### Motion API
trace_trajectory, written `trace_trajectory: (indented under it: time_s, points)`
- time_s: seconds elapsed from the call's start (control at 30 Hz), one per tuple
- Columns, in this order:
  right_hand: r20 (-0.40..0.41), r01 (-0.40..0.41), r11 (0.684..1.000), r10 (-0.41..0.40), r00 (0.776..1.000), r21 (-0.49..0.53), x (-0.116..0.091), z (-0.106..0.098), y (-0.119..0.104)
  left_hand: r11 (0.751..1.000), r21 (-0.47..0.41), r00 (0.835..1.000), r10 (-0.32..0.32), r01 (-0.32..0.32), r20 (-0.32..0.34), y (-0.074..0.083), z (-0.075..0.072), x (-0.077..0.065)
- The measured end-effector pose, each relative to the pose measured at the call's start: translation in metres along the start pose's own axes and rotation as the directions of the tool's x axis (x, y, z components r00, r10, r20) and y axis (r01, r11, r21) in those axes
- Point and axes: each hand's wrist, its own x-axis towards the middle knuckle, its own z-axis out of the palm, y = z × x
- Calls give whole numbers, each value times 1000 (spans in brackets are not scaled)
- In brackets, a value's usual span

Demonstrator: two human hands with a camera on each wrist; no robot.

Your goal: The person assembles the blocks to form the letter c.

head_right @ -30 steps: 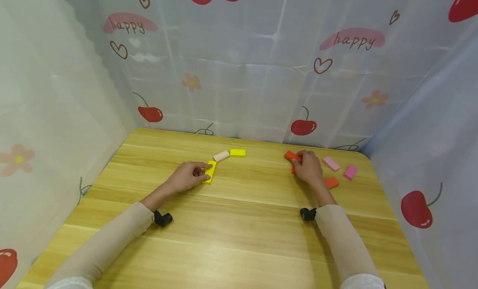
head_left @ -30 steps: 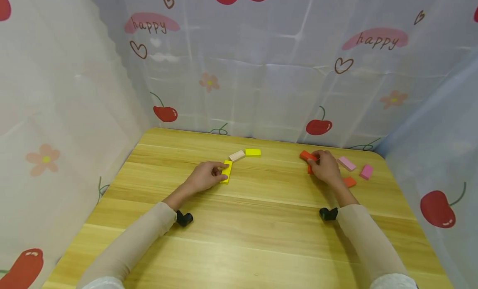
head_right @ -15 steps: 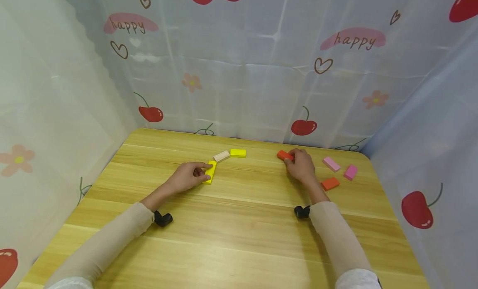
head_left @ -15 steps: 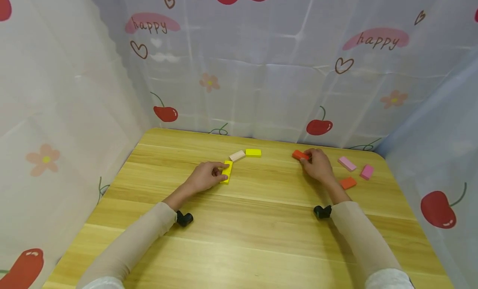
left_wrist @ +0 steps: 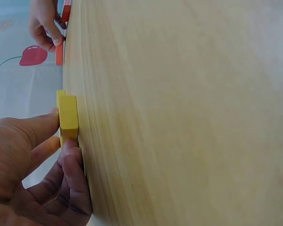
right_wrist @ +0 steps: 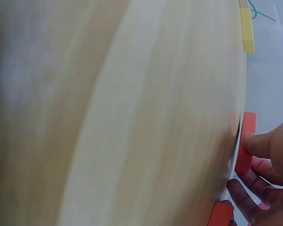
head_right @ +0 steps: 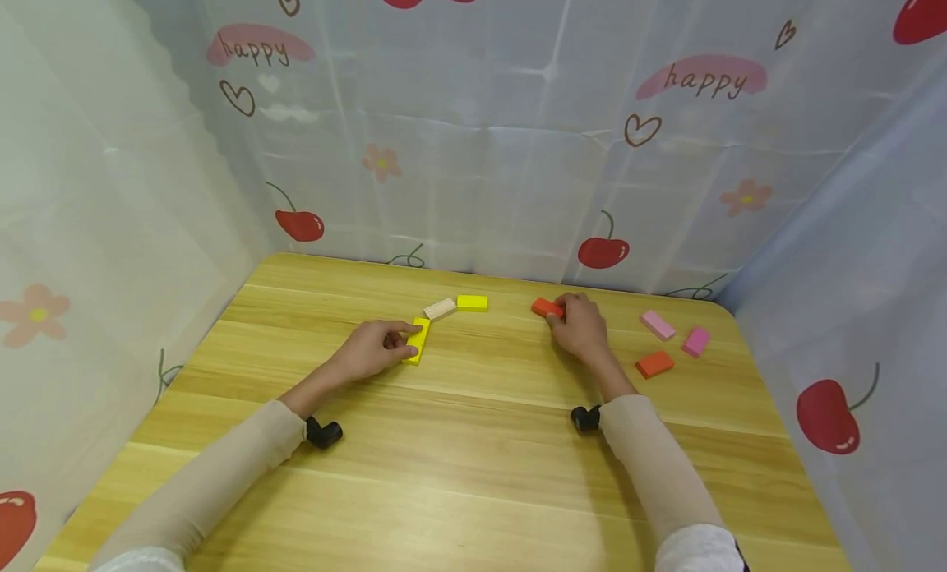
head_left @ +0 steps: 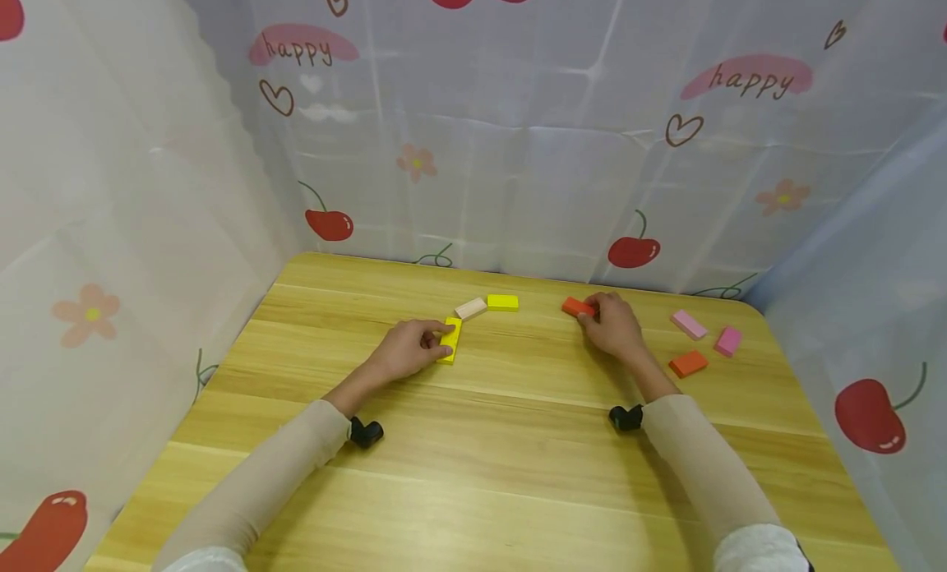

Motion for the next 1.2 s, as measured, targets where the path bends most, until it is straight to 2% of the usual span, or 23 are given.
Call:
trace_trajectory:
  time_s: [0.43,0.9,1.2]
  points:
    - [11,26,1000,-26,1000,-4,3,12,-23,1000,4,1000,-13,13,1,1,1,0]
    - [24,79,996,-80,997,39,9,26,-42,1000,8,1000,-8,8,-1,-2,2,1]
    - [43,62,997,-64,997,45,12,31,-50,1000,4,1000,-6,6,-11,-3,2,2]
